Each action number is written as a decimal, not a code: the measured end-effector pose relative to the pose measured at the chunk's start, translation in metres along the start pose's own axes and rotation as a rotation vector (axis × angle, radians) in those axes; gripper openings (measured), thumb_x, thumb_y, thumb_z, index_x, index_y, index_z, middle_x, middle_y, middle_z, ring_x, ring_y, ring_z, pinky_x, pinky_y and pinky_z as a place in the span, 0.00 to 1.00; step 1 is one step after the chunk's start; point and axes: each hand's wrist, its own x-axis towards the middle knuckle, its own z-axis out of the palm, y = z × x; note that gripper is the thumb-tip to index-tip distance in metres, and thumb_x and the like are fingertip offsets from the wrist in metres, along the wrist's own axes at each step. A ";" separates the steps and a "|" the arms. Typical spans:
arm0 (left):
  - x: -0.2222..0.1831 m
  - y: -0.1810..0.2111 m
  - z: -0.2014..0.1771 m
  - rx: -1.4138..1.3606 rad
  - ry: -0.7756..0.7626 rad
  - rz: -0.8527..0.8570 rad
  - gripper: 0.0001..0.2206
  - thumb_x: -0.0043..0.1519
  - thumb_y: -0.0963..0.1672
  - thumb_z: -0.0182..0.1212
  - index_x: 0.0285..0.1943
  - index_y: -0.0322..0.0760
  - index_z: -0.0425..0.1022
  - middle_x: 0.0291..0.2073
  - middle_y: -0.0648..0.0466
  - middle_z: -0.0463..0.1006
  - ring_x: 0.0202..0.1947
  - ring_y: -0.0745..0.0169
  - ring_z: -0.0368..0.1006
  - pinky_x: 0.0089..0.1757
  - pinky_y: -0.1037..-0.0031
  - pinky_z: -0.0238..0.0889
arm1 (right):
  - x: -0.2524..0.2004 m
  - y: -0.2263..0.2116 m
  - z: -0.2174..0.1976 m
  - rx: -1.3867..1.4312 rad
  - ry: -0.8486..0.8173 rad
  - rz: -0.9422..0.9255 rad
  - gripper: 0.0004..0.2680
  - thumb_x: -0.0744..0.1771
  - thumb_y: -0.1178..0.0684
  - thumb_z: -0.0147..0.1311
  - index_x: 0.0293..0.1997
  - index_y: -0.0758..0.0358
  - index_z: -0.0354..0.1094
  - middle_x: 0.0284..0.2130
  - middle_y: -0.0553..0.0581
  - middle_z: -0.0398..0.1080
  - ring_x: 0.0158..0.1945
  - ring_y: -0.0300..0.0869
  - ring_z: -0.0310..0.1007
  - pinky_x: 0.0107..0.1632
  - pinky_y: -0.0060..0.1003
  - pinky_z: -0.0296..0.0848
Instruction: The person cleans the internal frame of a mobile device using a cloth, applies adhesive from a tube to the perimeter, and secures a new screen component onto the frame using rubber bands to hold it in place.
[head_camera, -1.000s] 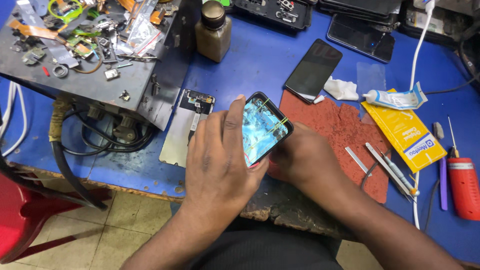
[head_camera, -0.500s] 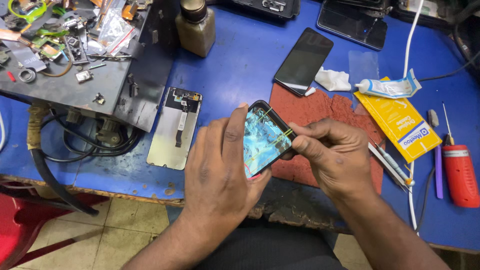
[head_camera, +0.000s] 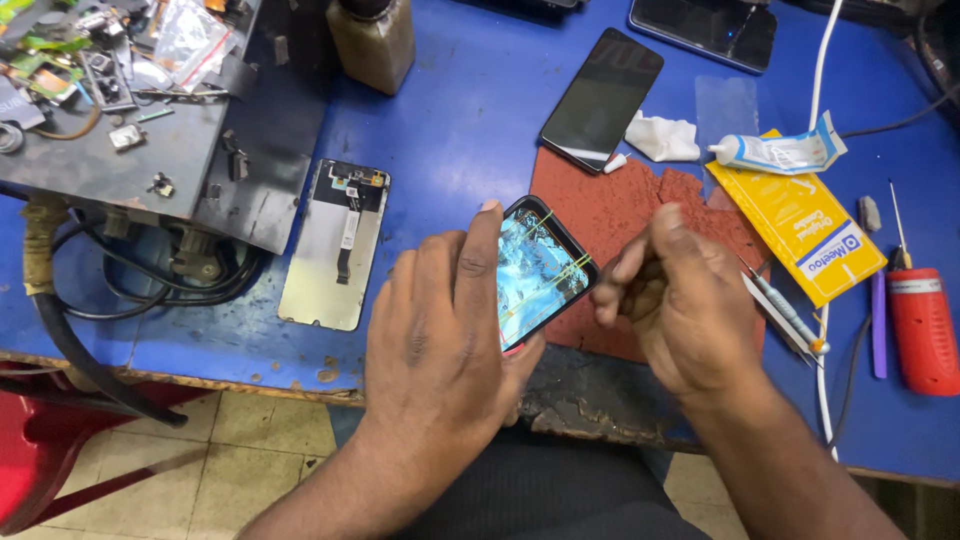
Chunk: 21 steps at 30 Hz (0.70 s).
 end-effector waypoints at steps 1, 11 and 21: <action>0.000 0.000 0.000 0.007 -0.003 0.005 0.47 0.44 0.45 0.78 0.73 0.26 0.54 0.51 0.40 0.66 0.46 0.44 0.66 0.45 0.58 0.61 | -0.002 -0.005 0.002 -0.010 0.004 0.026 0.18 0.74 0.41 0.45 0.47 0.72 0.72 0.34 0.60 0.76 0.35 0.43 0.79 0.41 0.38 0.81; -0.001 0.005 0.004 0.153 -0.088 0.089 0.48 0.47 0.50 0.77 0.74 0.27 0.54 0.52 0.40 0.69 0.45 0.46 0.67 0.41 0.57 0.60 | -0.005 -0.004 0.009 -0.231 -0.027 0.158 0.12 0.66 0.64 0.57 0.55 0.78 0.70 0.41 0.64 0.78 0.43 0.42 0.79 0.48 0.39 0.80; -0.007 -0.028 -0.019 -0.375 0.074 -0.205 0.26 0.63 0.44 0.66 0.70 0.33 0.66 0.52 0.45 0.79 0.48 0.57 0.77 0.47 0.69 0.71 | -0.006 -0.004 -0.007 -0.203 0.007 0.073 0.12 0.67 0.64 0.57 0.55 0.78 0.70 0.42 0.63 0.77 0.43 0.42 0.79 0.48 0.39 0.80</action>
